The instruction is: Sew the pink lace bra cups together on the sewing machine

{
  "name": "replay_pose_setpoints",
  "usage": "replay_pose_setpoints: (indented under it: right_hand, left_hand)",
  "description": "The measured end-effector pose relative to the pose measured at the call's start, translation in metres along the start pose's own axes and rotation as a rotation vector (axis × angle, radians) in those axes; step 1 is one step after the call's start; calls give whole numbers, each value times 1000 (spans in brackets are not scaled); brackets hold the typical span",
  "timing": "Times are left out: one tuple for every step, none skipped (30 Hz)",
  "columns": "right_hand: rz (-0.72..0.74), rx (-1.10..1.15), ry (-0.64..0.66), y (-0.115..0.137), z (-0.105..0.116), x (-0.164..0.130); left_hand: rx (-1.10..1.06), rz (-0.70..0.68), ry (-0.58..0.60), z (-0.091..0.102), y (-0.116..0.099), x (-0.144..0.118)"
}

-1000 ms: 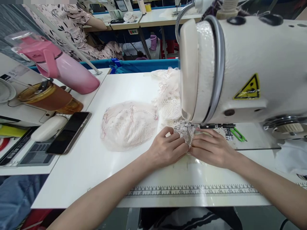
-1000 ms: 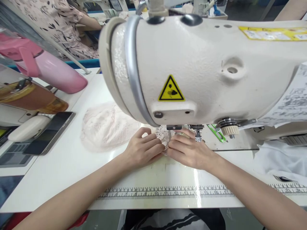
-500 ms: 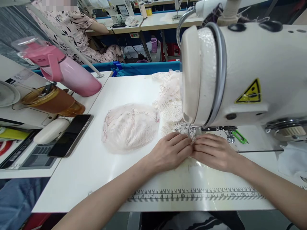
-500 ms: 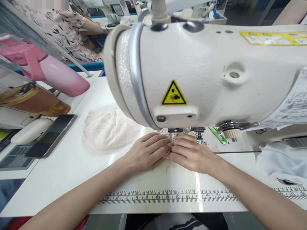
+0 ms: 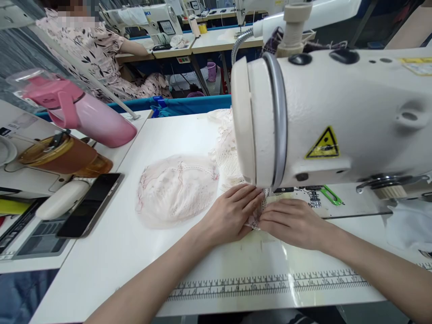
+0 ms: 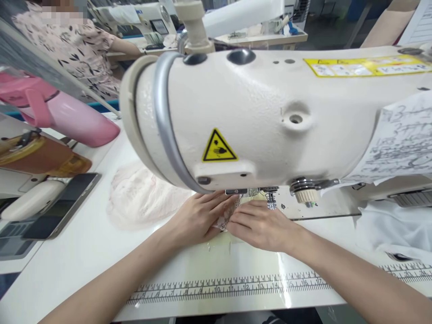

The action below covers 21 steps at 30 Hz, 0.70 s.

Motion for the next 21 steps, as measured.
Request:
replay_pose_setpoints:
  right_hand:
    - [-2, -7, 5, 0, -1, -1]
    - [-5, -13, 13, 0, -2, -2]
    - [-8, -19, 21, 0, -2, -3]
    - [-9, -24, 29, 0, -3, -3]
    - [-11, -29, 35, 0, -4, -4]
    - [-14, -34, 38, 0, -4, -4]
    - [-21, -39, 40, 0, -4, -5]
    - [-28, -45, 42, 0, -5, -5]
    - [-36, -51, 43, -1, -5, -5]
    - [-43, -57, 45, -1, -5, -5]
    - [-49, -63, 46, -1, -6, -6]
    - [-52, -67, 47, -2, -6, -6]
    - [-54, -71, 46, -2, -6, -6]
    - [-57, -73, 46, -3, -6, -6]
    - [-61, -75, 45, -3, -5, -7]
    - [-63, -75, 46, -4, -5, -7]
    - [-66, -76, 44, -5, -4, -7]
    - [-73, -76, 42, -5, -3, -6]
    - [-81, -77, 38, -6, -2, -6]
    - [-89, -77, 35, -6, -1, -6]
    - [-96, -77, 30, -6, 0, -6]
  left_hand:
    - [4, 1, 6, 0, 0, 0]
    - [7, 4, 10, 0, 0, 0]
    - [10, 8, 13, 0, -1, 0]
    - [13, 13, 13, 0, -1, 0]
    - [17, 18, 13, 0, -1, 0]
    - [21, 24, 13, -1, -2, 0]
    - [26, 29, 13, -1, -2, 0]
    - [31, 32, 14, -1, -3, 1]
    - [36, 32, 12, -1, -3, 1]
    - [39, 31, 11, 0, -4, 1]
    - [42, 32, 9, 0, -5, 2]
    - [44, 35, 8, 0, -5, 2]
    - [46, 40, 6, 0, -6, 3]
    - [46, 45, 4, 0, -7, 4]
    - [47, 50, 1, 0, -7, 4]
    - [48, 54, -3, 0, -8, 5]
    - [49, 57, -6, 0, -9, 5]
    - [51, 60, -6, 0, -9, 5]
    - [55, 65, -4, -1, -10, 5]
    - [59, 69, 0, -1, -10, 6]
    - [65, 73, 3, -1, -11, 6]
Point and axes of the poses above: each hand's wrist, its own x-axis towards the middle knuckle, its own z-axis out of the back of the hand, y = z × x, the point moved 2 cm from there along x, towards the middle knuckle, and after that the axes turned 9 degrees about z, right-handed, at the moved point
